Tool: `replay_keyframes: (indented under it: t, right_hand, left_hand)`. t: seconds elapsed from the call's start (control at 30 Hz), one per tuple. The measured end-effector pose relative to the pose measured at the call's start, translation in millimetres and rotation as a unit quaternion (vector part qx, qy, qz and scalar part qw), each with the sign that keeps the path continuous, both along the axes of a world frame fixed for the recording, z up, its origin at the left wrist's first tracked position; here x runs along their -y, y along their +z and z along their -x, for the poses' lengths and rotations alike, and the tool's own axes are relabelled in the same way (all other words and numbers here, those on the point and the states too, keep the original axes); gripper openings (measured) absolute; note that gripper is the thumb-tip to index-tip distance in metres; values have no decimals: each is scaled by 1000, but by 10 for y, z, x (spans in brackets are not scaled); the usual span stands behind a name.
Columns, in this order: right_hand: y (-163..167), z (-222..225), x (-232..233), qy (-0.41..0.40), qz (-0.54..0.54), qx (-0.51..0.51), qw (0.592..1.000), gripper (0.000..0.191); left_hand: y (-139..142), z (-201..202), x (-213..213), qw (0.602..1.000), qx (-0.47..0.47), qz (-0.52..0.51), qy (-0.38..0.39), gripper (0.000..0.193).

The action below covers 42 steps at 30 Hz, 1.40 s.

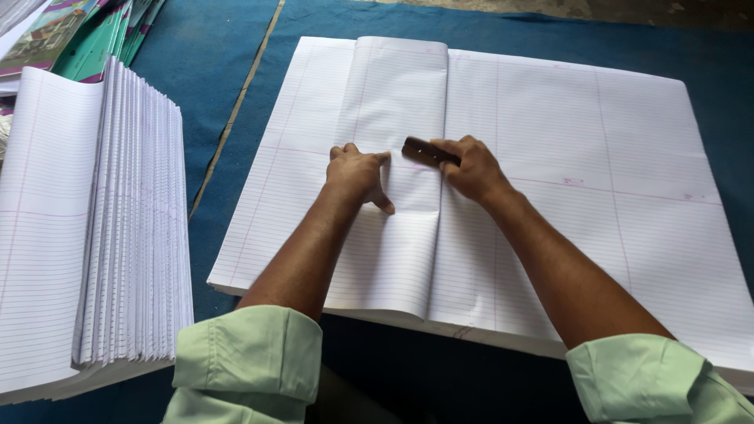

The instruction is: The person folds a large stack of lined paper in half and presses the crease with a small wooden block. The person repeats this folding and pressing sequence on multiple sheets, moving finished sections aside.

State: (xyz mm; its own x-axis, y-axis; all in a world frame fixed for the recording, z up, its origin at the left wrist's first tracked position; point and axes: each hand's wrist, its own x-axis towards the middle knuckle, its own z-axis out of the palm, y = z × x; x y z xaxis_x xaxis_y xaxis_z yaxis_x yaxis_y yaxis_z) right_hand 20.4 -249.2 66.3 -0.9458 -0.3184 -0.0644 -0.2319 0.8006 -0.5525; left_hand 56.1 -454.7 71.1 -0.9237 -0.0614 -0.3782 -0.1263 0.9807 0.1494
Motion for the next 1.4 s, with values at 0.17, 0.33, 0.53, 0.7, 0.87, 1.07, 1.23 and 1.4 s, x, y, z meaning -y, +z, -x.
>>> replay_keyframes:
  t: [0.17,0.33,0.53,0.7,0.87,1.07,1.23,1.4]
  right_hand:
    - [-16,-198,-61,30,0,-7,1000,50]
    - [-52,-396,-121,61,-3,-13,998,50]
    - [-114,-651,-209,103,-31,-38,993,48]
    - [-118,-789,-248,127,-33,-40,991,48]
    - [-120,-988,-289,171,-31,-38,984,45]
    - [-104,-1169,-369,247,-15,-67,967,50]
    - [-79,-1228,-387,273,-18,-58,960,51]
    - [-49,-1258,-405,275,-21,-7,961,48]
  left_hand:
    - [-40,30,16,1000,-8,-14,9,117]
    - [-51,76,6,1000,-5,-13,12,115]
    - [-58,105,-6,1000,0,-16,15,111]
    - [-73,138,-5,1000,1,-22,21,113]
    - [-61,138,-9,1000,-1,-19,18,114]
    - [-24,133,-21,999,-2,-28,29,111]
    - [-17,108,-2,999,-6,-28,33,109]
    - [8,76,-2,999,-11,-30,38,107]
